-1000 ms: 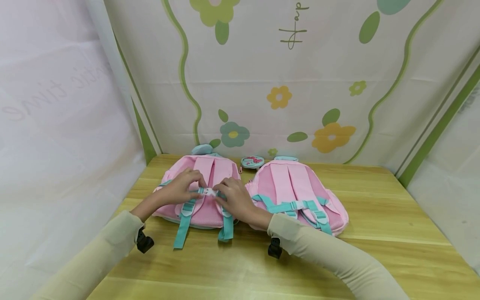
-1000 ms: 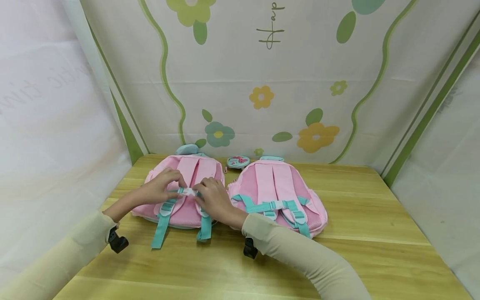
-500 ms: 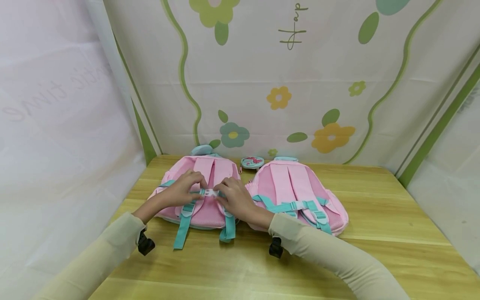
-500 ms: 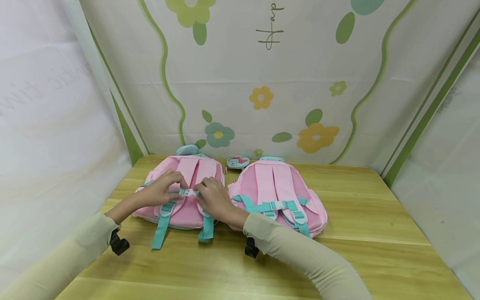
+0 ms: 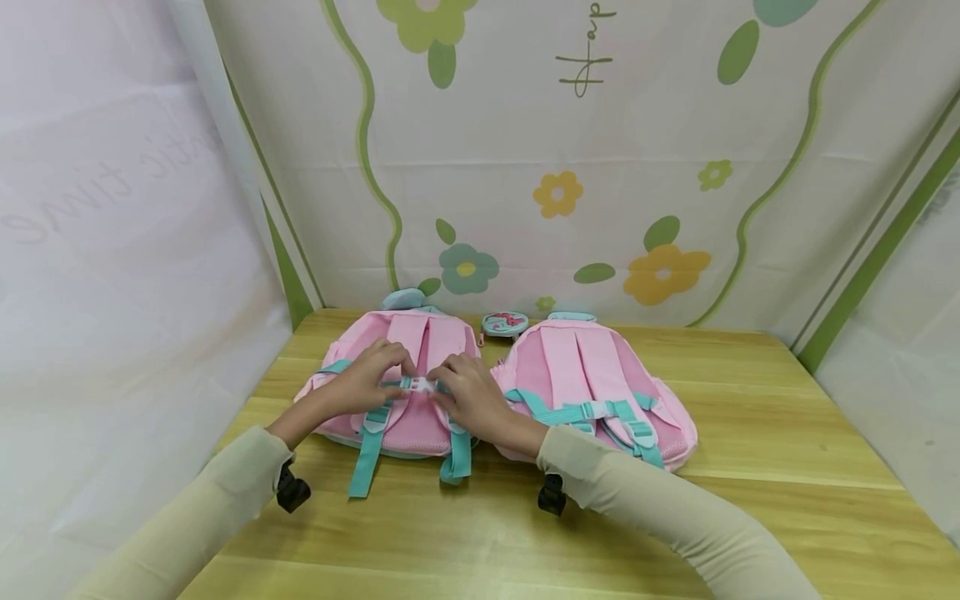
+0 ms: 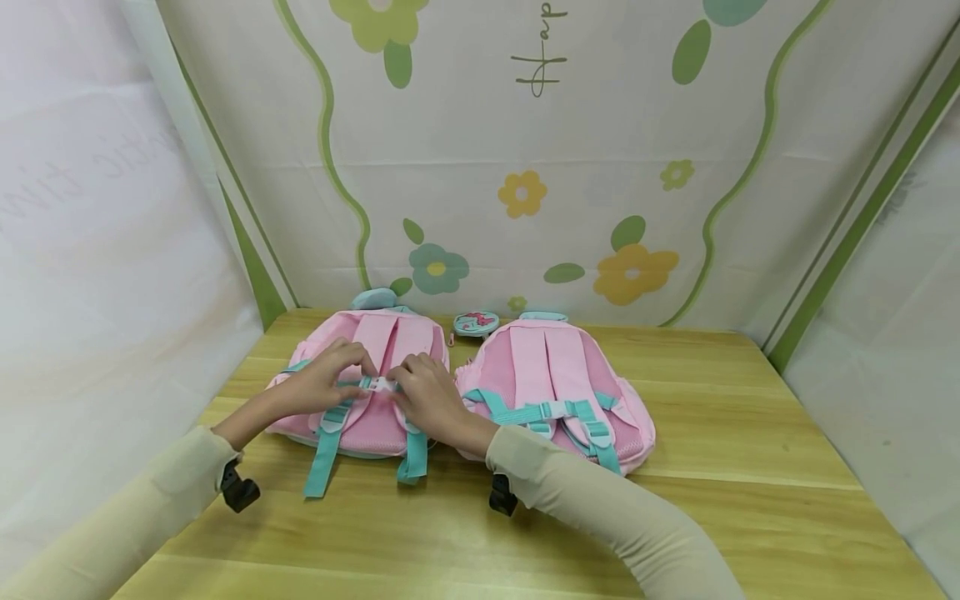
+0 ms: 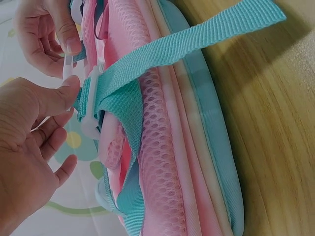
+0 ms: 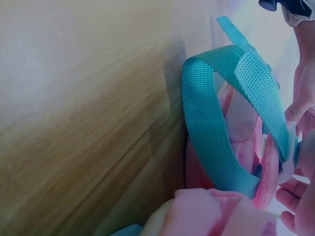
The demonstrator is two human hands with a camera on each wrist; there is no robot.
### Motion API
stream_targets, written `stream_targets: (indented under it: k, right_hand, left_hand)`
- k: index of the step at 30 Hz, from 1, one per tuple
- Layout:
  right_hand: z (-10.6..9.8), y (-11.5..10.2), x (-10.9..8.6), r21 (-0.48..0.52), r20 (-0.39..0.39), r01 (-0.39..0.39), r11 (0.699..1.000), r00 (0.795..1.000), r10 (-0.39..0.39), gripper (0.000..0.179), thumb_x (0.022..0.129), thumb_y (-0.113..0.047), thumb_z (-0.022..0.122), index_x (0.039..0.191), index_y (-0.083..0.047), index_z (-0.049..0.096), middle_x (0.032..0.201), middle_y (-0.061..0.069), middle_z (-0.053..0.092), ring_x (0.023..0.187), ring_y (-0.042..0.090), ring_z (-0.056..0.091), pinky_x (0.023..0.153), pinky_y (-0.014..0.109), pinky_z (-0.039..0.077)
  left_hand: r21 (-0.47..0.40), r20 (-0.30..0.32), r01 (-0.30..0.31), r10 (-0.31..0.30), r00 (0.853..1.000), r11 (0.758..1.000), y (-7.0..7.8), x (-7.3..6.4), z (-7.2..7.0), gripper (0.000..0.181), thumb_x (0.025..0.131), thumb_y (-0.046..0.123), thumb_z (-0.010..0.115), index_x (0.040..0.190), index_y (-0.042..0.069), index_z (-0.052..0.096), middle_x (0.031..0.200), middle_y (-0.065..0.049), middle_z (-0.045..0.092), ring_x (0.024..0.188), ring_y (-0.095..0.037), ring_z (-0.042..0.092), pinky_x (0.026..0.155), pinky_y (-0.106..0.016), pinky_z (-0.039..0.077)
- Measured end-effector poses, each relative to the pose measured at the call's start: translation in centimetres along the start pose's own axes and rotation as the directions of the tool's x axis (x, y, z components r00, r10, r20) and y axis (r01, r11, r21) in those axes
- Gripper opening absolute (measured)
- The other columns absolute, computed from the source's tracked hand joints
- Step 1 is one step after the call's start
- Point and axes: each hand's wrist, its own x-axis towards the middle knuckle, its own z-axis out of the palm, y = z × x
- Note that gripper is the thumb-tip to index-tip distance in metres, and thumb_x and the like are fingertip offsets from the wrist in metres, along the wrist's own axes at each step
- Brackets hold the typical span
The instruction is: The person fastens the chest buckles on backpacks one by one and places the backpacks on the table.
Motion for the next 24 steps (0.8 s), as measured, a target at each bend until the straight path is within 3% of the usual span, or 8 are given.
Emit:
stream_targets:
  k: [18,24]
  right_hand:
    - [-0.22,-0.22,0.12,0.016,-0.006,-0.001,1.000,1.000,0.002,0.017,0.090,-0.011,0.078,0.105,-0.006,0.075,0.098,0.006,0.068,0.093,0.022,0.061,0.084,0.038,0.049]
    - [-0.19,-0.16,0.10,0.007,-0.005,0.003,1.000,1.000,-0.003,0.016,0.090,-0.012,0.078,0.106,-0.008,0.075,0.097,0.005,0.068,0.092,0.020,0.061,0.085,0.037,0.049]
  left_hand:
    - [0.010,-0.018,0.014,-0.014,1.000,1.000,0.25,-0.02,-0.05,0.025,0.081,-0.003,0.081,0.095,0.010,0.065,0.094,0.000,0.065,0.096,-0.025,0.051,0.086,-0.040,0.045]
    - [-0.026,-0.012,0.026,-0.026,1.000,0.999,0.29,-0.06,-0.06,0.023,0.082,-0.003,0.080,0.095,0.010,0.066,0.094,-0.001,0.065,0.096,-0.026,0.050,0.087,-0.045,0.046]
